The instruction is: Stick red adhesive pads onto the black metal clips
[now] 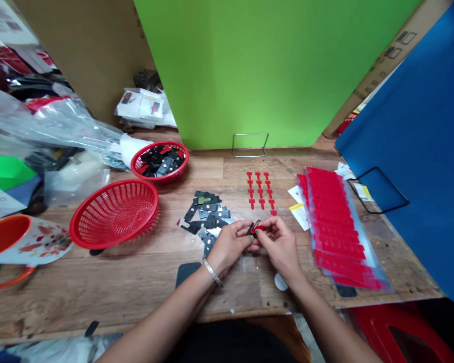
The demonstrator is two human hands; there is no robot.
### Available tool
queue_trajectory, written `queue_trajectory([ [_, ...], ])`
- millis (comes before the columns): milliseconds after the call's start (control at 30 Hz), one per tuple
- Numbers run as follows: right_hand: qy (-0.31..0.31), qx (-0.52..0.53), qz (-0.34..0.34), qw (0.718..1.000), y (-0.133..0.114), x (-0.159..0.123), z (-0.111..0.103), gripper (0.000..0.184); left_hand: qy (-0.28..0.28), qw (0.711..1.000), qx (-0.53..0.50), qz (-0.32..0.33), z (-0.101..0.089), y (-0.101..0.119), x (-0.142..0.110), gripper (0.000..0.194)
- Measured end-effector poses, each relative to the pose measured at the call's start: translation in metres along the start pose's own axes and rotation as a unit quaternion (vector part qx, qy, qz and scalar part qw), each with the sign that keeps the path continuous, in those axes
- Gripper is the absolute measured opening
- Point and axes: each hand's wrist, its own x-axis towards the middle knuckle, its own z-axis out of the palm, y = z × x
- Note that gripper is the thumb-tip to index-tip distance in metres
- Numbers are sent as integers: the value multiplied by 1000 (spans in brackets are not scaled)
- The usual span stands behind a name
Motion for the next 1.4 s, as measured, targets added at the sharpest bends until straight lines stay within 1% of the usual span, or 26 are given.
queue_trajectory([
  [533,7,-17,-6,1000,0,-1,3,11,-21,1000,5,6,-2,1,-3,34],
  [767,-1,-17,-11,1000,-3,-10,6,10,5,999,32,30,-2,-2,-3,31],
  [867,6,-59,-46,997,-8,-15,7,8,10,998,36,45,-2,-5,-4,30],
  [967,55,-134,-110,983,-11,-14,5,8,9,998,36,53,-1,-5,-5,30],
  [1033,78,-152,-128,977,-12,-10,3,8,9,998,38,50,-1,-4,-6,31],
  [1100,75,-138,-123,980,-13,-5,2,8,11,998,41,46,1,-3,-7,31],
  [1200,53,-108,-103,987,-14,-1,1,7,11,998,38,47,2,0,-8,30],
  [1400,43,-85,-76,993,-16,-1,2,8,15,999,30,41,4,1,-11,28],
])
